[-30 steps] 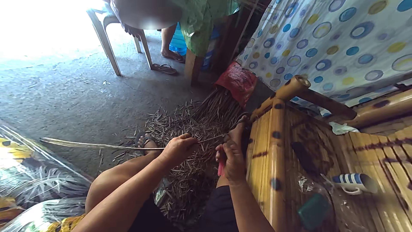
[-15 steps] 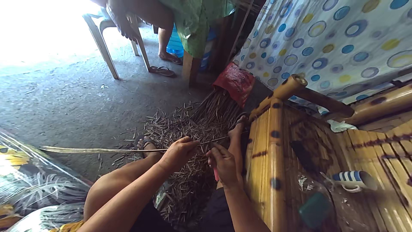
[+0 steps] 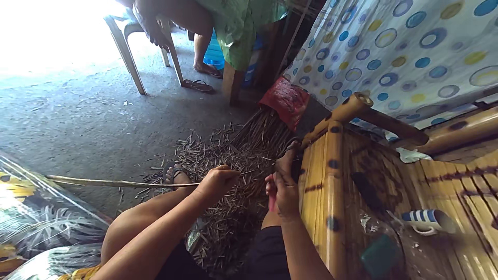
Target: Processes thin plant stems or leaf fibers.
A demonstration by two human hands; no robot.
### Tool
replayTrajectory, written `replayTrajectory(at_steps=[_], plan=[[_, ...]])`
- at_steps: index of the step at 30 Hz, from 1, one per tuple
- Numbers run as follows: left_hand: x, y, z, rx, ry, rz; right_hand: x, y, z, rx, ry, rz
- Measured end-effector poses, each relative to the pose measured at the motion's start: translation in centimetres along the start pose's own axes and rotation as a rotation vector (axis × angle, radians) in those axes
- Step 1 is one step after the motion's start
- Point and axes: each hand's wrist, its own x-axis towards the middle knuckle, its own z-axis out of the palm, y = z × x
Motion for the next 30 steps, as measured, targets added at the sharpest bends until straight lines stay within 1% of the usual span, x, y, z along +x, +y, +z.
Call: replayTrajectory(at_steps=[3, 6, 10, 13, 15, 17, 19, 21, 22, 25, 30], plan=[[0.0, 0.1, 0.1, -0.035, -0.037, -0.01, -1.8, 0.4, 1.9, -0.03, -0.112, 0.028], [-0.1, -0.1, 0.1, -0.064, -0.076, -0.005, -3.0, 1.6, 3.5, 0.011, -0.169, 0.066], [-0.1, -0.2, -0.1, -0.089, -0.101, 0.002, -2.5, 1.7, 3.1, 0.048, -0.109, 0.052], [0.0, -0.4, 0.0, -0.08, -0.099, 0.016, -0.9, 1.0, 1.3, 0.051, -0.029, 0.014], [0.0, -0.3, 0.0, -0.074, -0.097, 0.012, -0.1, 0.5, 0.4, 0.072, -0.029, 0.016], [0.0, 0.0, 0.1, -0.058, -0.079, -0.001, -0.3, 0.0, 0.7, 0.042, -0.084, 0.064], [0.0, 0.1, 0.2, -0.032, -0.045, 0.001, -1.5, -0.2, 2.0, -0.012, -0.136, 0.146], [0.0, 0.1, 0.3, -0.02, -0.023, 0.005, -2.3, -0.1, 3.2, 0.004, -0.138, 0.212], [-0.1, 0.1, 0.2, -0.017, -0.022, 0.0, -2.5, 0.1, 3.5, 0.016, -0.129, 0.216], [-0.2, 0.3, 0.0, -0.024, -0.052, -0.017, -2.4, 0.6, 3.5, 0.041, -0.117, 0.176], [0.0, 0.5, -0.3, -0.048, -0.081, -0.036, -1.0, 0.8, 2.0, 0.073, -0.078, 0.075]])
